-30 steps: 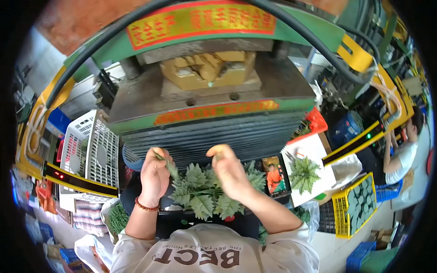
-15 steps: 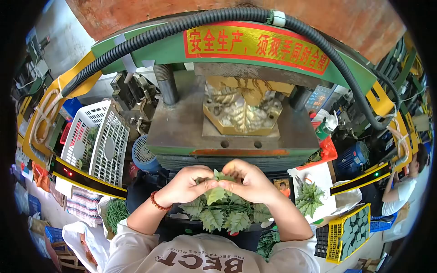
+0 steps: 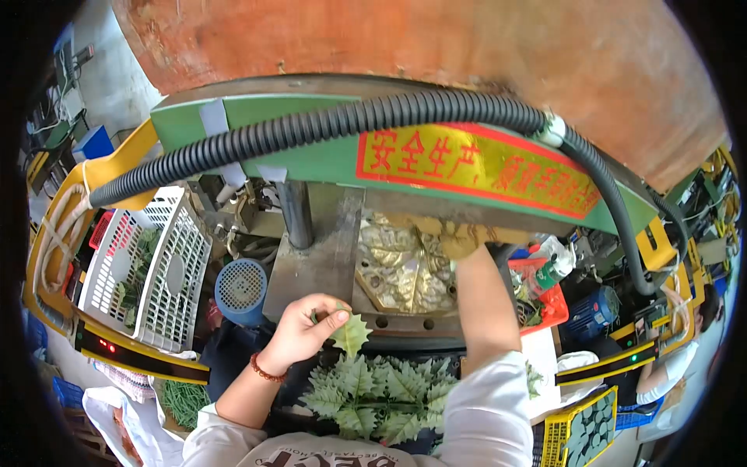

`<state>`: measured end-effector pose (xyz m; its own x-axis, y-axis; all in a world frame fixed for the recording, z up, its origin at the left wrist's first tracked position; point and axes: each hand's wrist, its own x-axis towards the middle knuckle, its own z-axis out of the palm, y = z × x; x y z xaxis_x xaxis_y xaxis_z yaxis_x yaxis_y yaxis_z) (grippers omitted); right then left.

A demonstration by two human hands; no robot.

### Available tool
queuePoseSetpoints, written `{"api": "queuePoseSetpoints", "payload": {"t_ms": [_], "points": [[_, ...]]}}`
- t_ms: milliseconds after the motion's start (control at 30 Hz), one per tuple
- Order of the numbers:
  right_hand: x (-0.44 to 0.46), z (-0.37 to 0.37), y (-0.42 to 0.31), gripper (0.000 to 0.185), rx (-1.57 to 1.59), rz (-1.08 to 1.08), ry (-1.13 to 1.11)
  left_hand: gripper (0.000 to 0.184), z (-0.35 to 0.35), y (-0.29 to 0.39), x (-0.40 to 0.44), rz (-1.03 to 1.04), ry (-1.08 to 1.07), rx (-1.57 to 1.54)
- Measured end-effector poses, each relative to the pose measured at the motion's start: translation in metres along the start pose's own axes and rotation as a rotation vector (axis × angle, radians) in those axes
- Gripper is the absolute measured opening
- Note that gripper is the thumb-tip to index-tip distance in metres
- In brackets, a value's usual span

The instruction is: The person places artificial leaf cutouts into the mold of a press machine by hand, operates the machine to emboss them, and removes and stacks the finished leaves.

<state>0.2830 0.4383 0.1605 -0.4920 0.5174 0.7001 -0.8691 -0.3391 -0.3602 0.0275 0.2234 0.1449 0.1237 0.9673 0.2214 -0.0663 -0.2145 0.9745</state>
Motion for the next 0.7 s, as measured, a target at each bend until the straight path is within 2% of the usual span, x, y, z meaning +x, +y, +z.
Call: {"api": "queuePoseSetpoints", "payload": {"t_ms": [300,533,600,633,700], "points": [[0.003,-0.011,0.004,0.048,-0.128,0.086,0.384,0.01,-0.031,-0.018,-0.003,-0.178,0.082,0.02],[0.008,-0.011,0.018,0.046,-0.217,0.188,0.65,0.008,-0.019,-0.009,0.01,-0.076,0.231,-0.013],[0.029,0.1,0.076,0.041,-1.765,0.578,-0.052,0.007,-0.015,-0.011,0.012,-0.037,0.236,-0.113],[0.013,0.117,0.098,0.027,-1.666,0.479,-0.038,0.007,-0.013,-0.012,0.012,-0.022,0.225,-0.16],[-0.012,0.135,0.11,0.014,-1.459,0.848,0.287,0.007,-0.008,-0.018,0.009,-0.054,0.19,-0.271]]}}
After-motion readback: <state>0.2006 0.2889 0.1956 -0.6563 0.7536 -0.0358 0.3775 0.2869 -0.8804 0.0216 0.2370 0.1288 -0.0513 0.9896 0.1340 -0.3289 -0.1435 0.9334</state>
